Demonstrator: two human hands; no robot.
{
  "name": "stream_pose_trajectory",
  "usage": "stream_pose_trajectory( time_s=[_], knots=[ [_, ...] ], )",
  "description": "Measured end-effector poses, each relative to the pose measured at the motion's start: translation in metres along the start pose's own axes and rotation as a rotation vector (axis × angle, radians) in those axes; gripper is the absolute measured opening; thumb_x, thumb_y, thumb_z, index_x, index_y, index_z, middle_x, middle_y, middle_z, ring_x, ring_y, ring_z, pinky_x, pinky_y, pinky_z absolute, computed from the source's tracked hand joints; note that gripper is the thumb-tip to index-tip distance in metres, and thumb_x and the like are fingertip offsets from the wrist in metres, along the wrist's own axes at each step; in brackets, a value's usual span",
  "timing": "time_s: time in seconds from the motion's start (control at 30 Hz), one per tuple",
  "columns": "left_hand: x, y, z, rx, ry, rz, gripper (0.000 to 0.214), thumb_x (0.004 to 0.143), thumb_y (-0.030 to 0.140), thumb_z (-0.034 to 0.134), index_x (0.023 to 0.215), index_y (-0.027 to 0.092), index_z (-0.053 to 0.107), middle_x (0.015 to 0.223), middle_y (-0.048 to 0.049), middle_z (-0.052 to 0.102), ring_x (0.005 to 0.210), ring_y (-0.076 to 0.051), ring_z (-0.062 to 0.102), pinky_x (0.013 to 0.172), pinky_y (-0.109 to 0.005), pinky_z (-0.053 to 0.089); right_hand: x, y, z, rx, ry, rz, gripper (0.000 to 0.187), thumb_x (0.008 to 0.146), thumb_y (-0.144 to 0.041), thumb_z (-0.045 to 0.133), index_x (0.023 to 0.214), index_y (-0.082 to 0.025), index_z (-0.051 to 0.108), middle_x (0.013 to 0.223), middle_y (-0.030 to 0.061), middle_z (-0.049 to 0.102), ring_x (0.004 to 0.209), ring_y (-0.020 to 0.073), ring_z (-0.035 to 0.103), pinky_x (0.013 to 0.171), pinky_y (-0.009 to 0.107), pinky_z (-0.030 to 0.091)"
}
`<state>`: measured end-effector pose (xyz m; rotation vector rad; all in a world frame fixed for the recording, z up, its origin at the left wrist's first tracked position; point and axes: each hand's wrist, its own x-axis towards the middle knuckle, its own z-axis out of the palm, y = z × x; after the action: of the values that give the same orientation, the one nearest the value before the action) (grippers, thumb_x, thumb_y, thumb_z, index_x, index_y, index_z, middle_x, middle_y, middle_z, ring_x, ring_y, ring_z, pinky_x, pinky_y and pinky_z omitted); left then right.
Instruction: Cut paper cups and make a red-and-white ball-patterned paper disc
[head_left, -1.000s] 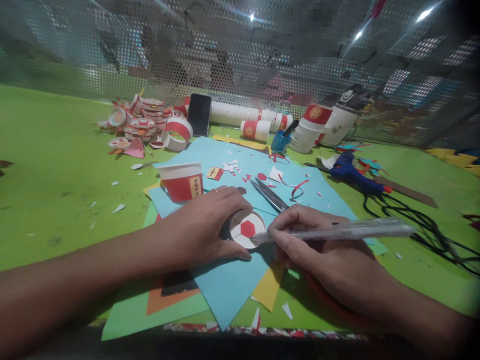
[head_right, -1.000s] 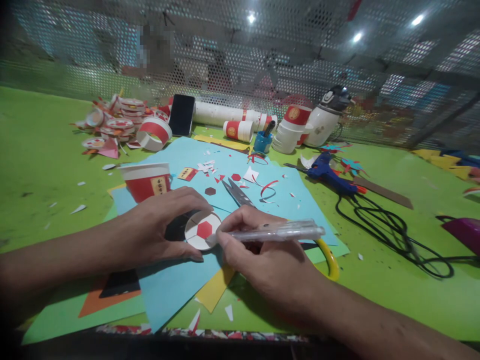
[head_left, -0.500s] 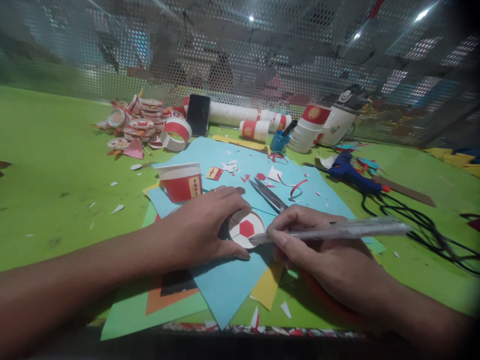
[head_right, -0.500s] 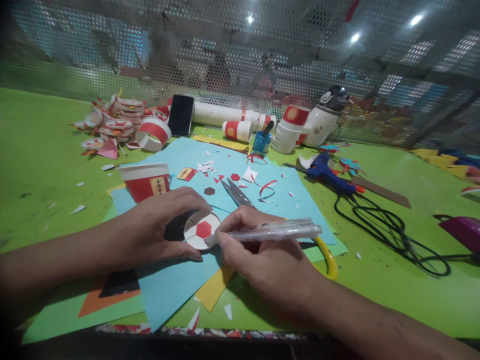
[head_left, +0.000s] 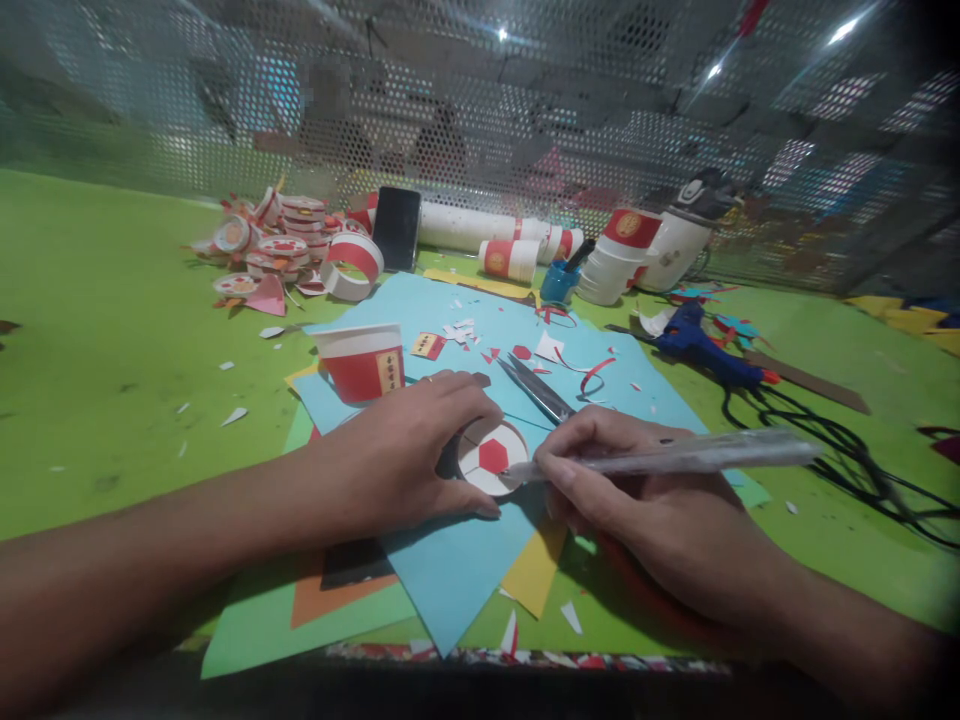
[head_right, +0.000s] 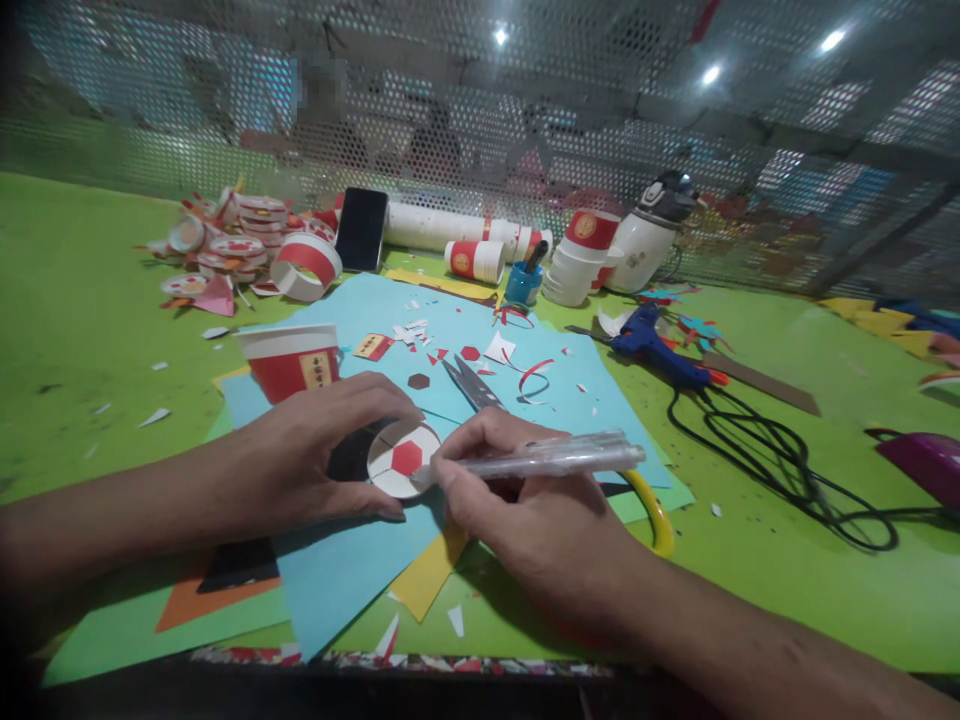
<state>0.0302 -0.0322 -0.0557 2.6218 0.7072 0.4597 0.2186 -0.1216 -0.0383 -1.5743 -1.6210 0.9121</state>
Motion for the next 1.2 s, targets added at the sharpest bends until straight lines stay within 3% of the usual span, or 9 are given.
stream_pose_trajectory(
  time_s=[1.2],
  knots=[
    [-0.0017,-0.0011,0.0008,0.026,0.027,0.045,0.045,0.07,0.045,0.071,0.099,0.016,0.053,0.097,-0.0043,0.055,0.087,-0.018,0.051,0.071,-0.029,0.04,-0.0013,-0.0005,-0.0006,-0.026,-0.009,0.011,0.011,0.083,-0.025,0.056,0.073,-0.021,0.06,0.058,-0.0048,0.06,0.05,0.0078,0.052,0.047,0.017,0.043]
  ],
)
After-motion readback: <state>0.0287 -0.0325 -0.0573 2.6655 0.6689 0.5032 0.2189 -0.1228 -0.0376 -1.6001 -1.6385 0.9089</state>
